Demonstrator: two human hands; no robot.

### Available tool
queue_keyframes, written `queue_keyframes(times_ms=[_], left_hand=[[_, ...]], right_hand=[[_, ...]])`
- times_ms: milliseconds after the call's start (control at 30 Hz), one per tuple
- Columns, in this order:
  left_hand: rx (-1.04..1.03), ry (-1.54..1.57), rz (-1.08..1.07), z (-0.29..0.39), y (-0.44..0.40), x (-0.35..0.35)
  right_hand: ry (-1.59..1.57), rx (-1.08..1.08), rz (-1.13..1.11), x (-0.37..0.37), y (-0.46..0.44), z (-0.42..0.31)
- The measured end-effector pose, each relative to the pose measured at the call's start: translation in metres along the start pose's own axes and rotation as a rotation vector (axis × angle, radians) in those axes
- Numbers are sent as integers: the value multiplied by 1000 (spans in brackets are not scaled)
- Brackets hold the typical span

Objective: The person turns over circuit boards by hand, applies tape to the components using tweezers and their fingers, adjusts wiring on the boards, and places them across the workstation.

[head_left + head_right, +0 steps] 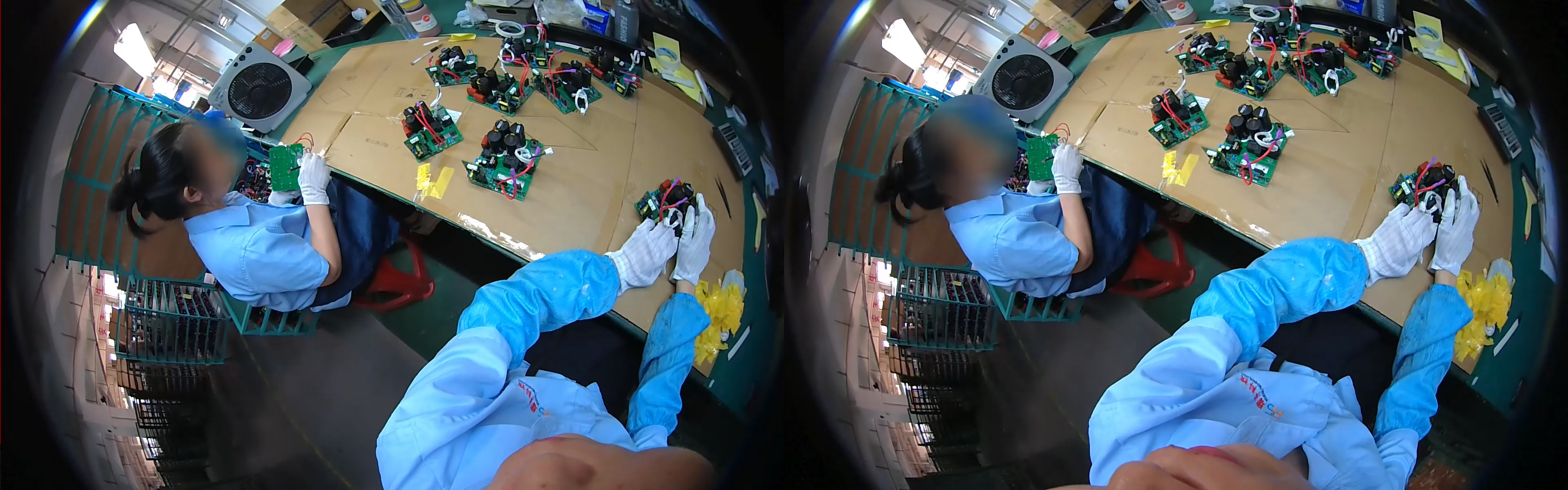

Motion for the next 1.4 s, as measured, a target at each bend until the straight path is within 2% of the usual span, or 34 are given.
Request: queue_keyframes(times_ms=[267,367,533,600,767,833,1400], left_hand=[[15,-29,-45,-1,1,-12],[45,58,-84,0,-5,-9],[59,97,-64,-3,-6,-9],[52,87,-25,-2,-5,-9],[46,103,25,-2,-3,-11],[64,82,-37,-3,-3,-13],[99,131,-105,-5,-2,-14]], right_hand=[[-31,8,11,3,1,-3],[-3,35,30,3,4,-2],[11,36,22,4,2,-4],[-50,-36,-19,6,3,-7],[-21,15,10,4,3,-5],[-28,-9,-2,5,3,-4],[-90,-21,-1,5,2,-5]])
Point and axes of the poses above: each hand's wrist, its own y-axis away from the middle knuckle, its own x-axis out of the back of the hand, z = x × y, the point moved 2 cm from there along -y, towards the middle knuckle, and after that the axes turned 9 degrees about y, right-handed, at the moved point
